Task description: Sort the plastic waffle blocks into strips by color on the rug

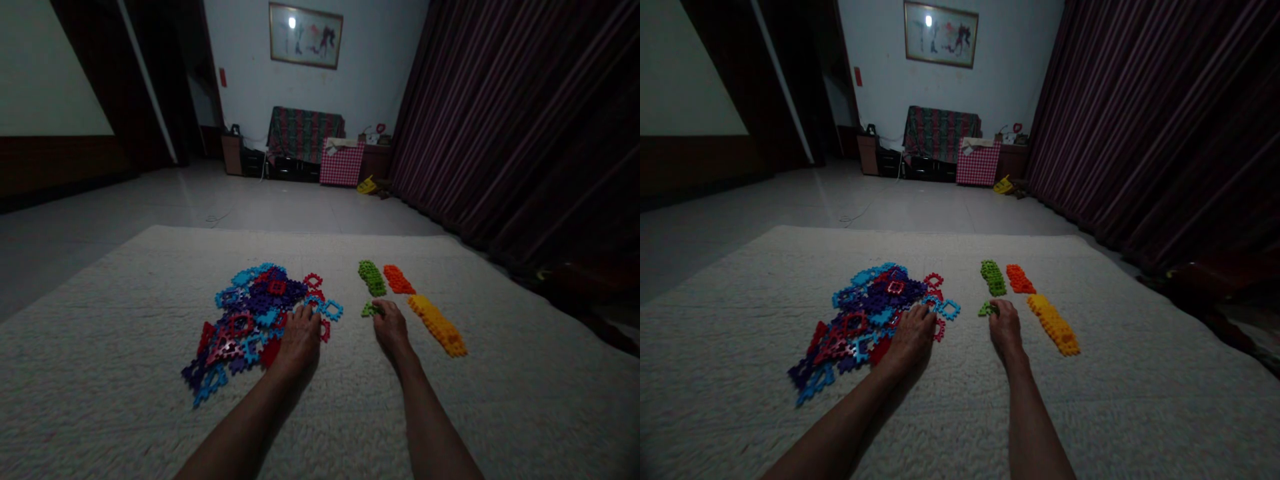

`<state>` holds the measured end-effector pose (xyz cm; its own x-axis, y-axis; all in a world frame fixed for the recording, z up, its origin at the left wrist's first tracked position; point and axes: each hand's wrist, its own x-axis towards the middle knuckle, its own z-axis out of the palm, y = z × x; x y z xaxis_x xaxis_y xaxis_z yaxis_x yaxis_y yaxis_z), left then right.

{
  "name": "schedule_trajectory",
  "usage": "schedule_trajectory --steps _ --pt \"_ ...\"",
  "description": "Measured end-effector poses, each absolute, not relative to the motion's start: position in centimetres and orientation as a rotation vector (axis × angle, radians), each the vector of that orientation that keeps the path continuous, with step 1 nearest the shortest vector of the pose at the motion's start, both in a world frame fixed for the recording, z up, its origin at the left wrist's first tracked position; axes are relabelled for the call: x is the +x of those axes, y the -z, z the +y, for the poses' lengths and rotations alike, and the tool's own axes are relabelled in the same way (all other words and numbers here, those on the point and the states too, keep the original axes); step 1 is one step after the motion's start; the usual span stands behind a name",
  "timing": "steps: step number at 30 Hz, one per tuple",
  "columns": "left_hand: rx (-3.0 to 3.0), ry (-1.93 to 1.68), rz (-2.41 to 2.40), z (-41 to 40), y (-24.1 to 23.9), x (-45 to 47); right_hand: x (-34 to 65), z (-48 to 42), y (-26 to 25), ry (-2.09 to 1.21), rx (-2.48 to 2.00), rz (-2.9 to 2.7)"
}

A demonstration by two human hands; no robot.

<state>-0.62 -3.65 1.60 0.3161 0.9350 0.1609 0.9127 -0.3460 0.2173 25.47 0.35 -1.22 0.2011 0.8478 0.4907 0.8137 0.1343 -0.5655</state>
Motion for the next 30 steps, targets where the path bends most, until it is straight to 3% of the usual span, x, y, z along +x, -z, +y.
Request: schedule_trajectory --steps 9,30 --pt "2.465 -0.401 1.75 -3.7 -1.6 -0.6 21.9 -0.8 1.1 0.155 -1.943 -1.618" --pt "2.467 -0.417 1.75 -3.5 -1.2 -0.6 26.0 4.4 1.5 0.191 -1.807 -1.431"
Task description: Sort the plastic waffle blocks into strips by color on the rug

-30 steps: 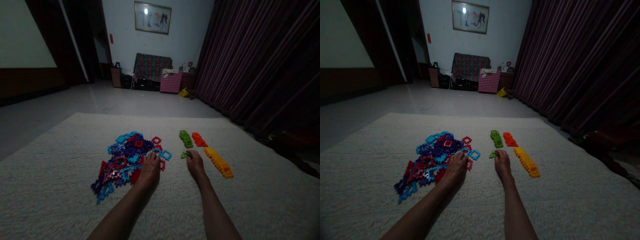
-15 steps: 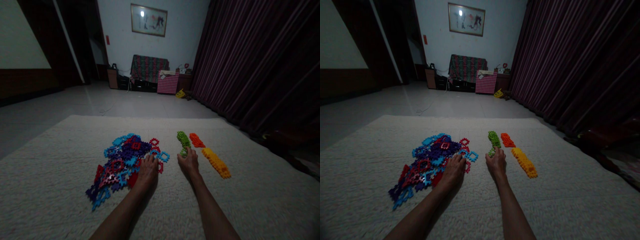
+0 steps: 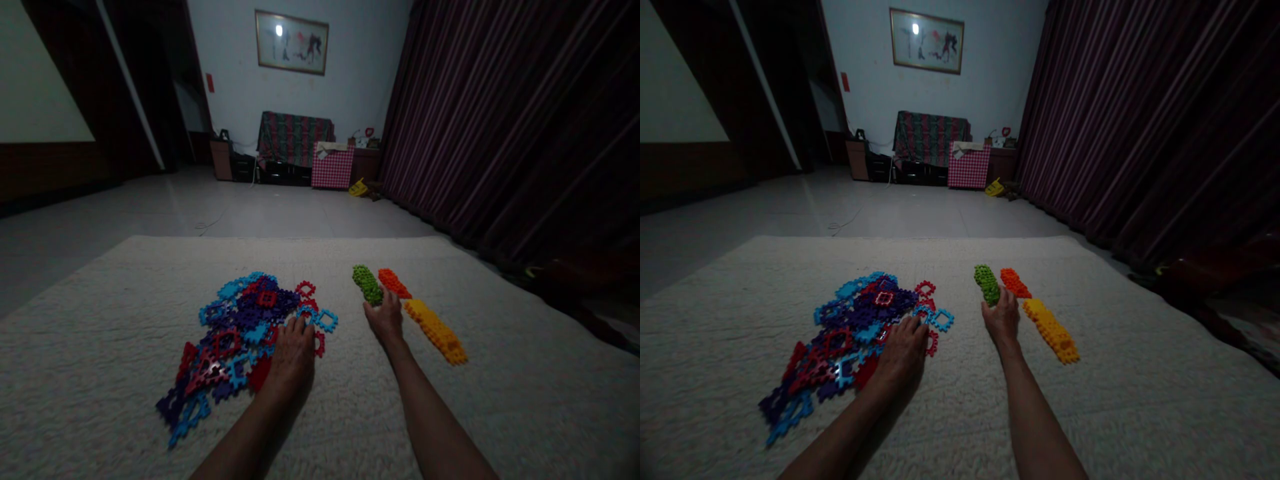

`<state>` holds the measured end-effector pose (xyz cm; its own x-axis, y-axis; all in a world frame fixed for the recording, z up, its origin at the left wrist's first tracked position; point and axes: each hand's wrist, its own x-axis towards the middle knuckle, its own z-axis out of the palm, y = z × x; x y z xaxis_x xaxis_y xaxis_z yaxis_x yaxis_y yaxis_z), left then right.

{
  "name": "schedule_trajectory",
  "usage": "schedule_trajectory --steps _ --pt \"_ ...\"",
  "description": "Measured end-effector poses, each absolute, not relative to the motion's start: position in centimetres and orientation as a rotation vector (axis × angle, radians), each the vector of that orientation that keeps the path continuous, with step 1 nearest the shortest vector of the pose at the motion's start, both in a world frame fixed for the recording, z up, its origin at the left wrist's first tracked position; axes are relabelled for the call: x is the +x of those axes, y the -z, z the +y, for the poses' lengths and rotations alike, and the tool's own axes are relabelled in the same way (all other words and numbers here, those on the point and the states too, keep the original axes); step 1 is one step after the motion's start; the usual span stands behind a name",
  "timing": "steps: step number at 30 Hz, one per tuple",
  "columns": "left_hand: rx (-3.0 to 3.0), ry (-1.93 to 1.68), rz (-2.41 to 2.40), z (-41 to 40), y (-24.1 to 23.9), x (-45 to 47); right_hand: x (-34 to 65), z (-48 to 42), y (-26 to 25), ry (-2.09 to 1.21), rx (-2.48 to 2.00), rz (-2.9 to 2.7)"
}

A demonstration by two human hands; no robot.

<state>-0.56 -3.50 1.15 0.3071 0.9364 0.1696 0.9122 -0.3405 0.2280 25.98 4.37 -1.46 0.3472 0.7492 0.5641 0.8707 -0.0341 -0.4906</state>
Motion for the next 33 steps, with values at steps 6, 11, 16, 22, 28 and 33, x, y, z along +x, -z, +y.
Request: schedule_trajectory --steps 6,11,16,22,28,33 --pt "2.476 -0.421 1.737 -3.7 -1.6 -0.6 25.4 4.0 0.2 0.223 -1.626 -1.403" --pt "2.456 -0.429 1.736 -3.3 -0.8 -0.8 21.1 3.0 -0.1 -0.155 -1.407 -1.583" --pt "2.455 -0.477 1.797 -3.3 0.0 -1.0 16.5 2.4 0.8 -0.314 -1.389 -1.902" --pt "2.402 -0.441 1.927 -3.2 -1.0 -1.5 13.9 2.6 0.9 -0.292 -1.341 -2.089" --pt "2.342 -0.433 1.961 -3.1 -1.9 -2.0 13.1 2.7 0.9 -0.346 -1.281 -2.001" --pt "2.322 -0.548 1.984 -3.5 -1.3 -1.9 13.3 5.0 0.0 -0.339 -1.427 -1.839"
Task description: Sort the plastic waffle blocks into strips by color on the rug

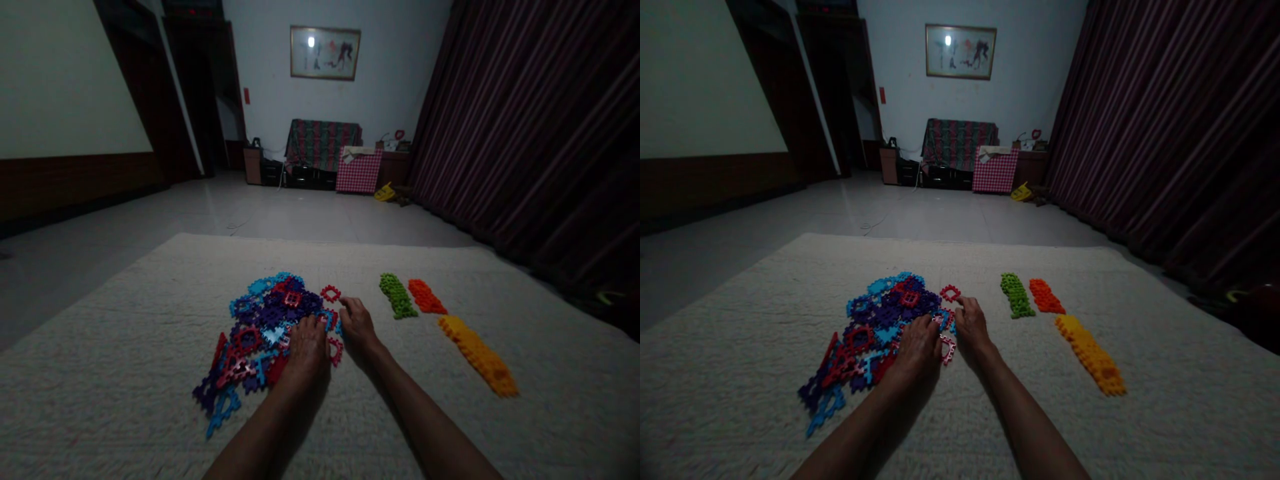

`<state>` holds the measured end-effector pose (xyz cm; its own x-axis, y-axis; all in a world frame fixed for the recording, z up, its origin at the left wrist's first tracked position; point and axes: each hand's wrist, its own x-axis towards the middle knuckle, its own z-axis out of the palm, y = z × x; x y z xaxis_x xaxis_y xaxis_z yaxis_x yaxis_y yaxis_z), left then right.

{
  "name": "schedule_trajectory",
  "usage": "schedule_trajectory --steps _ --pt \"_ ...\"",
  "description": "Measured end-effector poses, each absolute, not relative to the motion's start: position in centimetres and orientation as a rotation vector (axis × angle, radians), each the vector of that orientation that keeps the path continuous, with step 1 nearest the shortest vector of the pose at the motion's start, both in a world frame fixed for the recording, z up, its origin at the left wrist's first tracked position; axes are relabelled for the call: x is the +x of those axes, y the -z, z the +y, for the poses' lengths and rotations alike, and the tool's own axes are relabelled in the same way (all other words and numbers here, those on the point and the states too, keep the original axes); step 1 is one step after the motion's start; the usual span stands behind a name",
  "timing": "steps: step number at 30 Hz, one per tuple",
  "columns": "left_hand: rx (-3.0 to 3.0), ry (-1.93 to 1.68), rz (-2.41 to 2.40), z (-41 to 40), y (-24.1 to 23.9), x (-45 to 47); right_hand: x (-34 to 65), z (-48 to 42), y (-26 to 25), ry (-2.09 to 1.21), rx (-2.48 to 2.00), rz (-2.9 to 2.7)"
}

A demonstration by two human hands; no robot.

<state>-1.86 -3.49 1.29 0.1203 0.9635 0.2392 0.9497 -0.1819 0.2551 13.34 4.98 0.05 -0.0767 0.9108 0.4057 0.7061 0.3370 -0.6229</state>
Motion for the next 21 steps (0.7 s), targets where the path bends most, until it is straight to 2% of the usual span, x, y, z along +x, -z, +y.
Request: schedule_trajectory --steps 9,16,21 --pt "2.319 -0.601 2.057 -3.3 -0.6 -1.4 11.1 9.0 -3.5 -0.286 -2.04 -1.958" --pt "2.338 -0.615 2.072 -3.4 -0.7 -1.4 12.9 8.9 -3.1 -0.261 -1.949 -1.931" --pt "2.379 -0.616 2.044 -3.4 -0.6 -1.6 16.6 7.2 -2.3 -0.411 -1.739 -1.83"
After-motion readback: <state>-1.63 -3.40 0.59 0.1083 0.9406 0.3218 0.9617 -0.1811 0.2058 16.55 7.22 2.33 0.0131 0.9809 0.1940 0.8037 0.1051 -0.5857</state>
